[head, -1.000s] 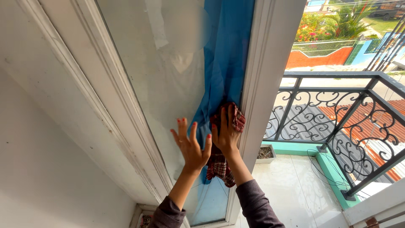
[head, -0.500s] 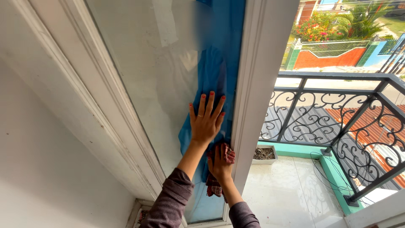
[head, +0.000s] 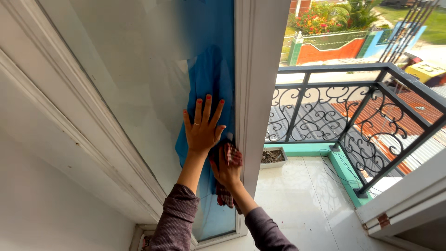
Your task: The person cleans a glass window pane using a pink squeegee and a checkered cloth, wiping the surface and the white frame.
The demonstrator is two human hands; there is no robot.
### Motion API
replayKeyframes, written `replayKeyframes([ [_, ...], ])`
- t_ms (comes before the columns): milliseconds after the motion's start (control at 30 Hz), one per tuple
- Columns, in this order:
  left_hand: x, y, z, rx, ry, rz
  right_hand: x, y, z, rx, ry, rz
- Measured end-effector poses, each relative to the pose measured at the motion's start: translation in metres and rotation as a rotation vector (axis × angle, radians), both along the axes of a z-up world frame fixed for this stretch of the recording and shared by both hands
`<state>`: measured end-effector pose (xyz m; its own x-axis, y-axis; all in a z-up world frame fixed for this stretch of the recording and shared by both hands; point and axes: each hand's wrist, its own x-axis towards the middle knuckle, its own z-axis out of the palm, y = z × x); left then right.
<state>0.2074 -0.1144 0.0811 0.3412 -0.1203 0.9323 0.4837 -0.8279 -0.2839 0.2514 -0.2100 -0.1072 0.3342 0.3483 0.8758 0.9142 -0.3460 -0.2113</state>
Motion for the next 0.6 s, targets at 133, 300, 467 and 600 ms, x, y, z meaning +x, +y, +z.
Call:
replayKeyframes([
  [133,-0.02,-0.012,0.012,-0.163,0.071,-0.263,0.0,0.015,0.103,0.125,0.026,0.013],
  [300,-0.079,0.0,0.013,-0.276,0.058,-0.554,-0.015,0.028,0.247,0.319,-0.111,-0.103],
  [467,-0.163,0.051,0.002,-0.309,-0.265,-0.402,-0.066,0.067,0.301,0.341,-0.178,-0.078],
  [600,-0.22,0.09,-0.005,-0.443,-0.51,-0.284,-0.135,0.124,0.301,0.218,-0.239,0.068],
])
